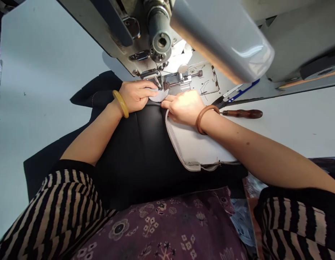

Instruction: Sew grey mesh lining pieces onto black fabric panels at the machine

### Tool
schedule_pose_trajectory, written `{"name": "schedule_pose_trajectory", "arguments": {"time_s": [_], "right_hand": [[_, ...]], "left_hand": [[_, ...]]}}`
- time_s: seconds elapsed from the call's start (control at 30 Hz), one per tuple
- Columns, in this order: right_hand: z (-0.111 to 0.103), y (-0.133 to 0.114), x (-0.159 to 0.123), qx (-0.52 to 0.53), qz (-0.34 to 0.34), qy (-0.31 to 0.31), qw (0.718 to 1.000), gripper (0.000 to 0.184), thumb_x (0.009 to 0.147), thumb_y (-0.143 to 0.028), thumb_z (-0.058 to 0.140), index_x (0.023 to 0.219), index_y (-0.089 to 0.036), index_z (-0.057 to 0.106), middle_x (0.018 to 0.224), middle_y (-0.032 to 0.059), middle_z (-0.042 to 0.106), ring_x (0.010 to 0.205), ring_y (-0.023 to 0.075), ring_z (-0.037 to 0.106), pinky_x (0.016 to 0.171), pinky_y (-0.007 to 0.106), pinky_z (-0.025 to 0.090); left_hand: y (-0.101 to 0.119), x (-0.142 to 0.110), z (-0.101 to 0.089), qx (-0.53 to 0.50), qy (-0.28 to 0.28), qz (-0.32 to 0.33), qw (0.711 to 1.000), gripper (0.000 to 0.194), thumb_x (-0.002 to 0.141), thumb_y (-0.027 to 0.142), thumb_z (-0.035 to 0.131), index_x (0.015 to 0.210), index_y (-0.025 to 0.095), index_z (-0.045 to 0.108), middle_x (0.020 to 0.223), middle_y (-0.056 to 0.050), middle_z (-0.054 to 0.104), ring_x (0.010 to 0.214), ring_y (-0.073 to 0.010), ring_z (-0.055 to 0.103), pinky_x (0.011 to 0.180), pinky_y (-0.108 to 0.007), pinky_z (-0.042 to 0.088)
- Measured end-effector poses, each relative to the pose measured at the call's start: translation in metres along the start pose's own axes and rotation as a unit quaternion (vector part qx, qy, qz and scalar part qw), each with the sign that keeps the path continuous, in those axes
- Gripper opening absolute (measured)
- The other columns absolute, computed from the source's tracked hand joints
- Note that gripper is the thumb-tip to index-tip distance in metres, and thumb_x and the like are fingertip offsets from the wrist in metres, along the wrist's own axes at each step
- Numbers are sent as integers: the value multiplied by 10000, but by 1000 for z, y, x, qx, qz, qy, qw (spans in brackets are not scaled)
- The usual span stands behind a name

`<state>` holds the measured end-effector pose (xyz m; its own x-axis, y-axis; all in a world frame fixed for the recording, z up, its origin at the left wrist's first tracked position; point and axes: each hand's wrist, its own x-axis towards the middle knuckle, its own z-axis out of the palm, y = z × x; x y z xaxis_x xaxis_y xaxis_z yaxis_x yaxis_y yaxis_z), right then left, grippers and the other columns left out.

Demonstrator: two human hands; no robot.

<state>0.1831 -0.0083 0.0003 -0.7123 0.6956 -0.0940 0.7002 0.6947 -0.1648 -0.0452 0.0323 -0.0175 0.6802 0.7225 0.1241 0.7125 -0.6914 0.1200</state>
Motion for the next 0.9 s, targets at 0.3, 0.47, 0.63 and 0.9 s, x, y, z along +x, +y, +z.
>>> {"name": "schedule_pose_trajectory", "arguments": {"time_s": [0.3,0.47,0.63,0.9], "right_hand": [[3,0,-8,-40,-40,-27,998,542,934,-322,333,1441,-216,494,1436,86,533,942,253,648,669,321,380],[-4,-4,-12,-50,-27,-86,995,557,964,-238,214,1459,-291,465,1509,8,451,1021,272,641,663,348,390],[-7,-3,-12,-24,-38,-69,997,529,971,-246,229,1420,-239,509,1471,20,500,1022,255,635,619,343,352],[1,-6,-12,-40,-30,-40,998,524,970,-211,219,1386,-224,537,1415,22,558,990,242,634,597,338,299]], "left_hand": [[57,10,-17,97,-98,-73,988,248,932,222,470,1030,136,681,1094,-114,702,1041,-297,629,869,-447,509],[69,-7,9,-31,91,-207,974,308,963,199,399,1001,211,705,1037,-36,739,984,-202,645,886,-365,498],[53,-15,10,-58,102,-151,982,316,958,239,419,948,217,734,1028,-16,753,995,-181,663,942,-360,488],[45,-14,11,-20,106,-65,992,324,941,203,431,952,218,754,1021,-5,765,961,-153,702,883,-301,526]]}}
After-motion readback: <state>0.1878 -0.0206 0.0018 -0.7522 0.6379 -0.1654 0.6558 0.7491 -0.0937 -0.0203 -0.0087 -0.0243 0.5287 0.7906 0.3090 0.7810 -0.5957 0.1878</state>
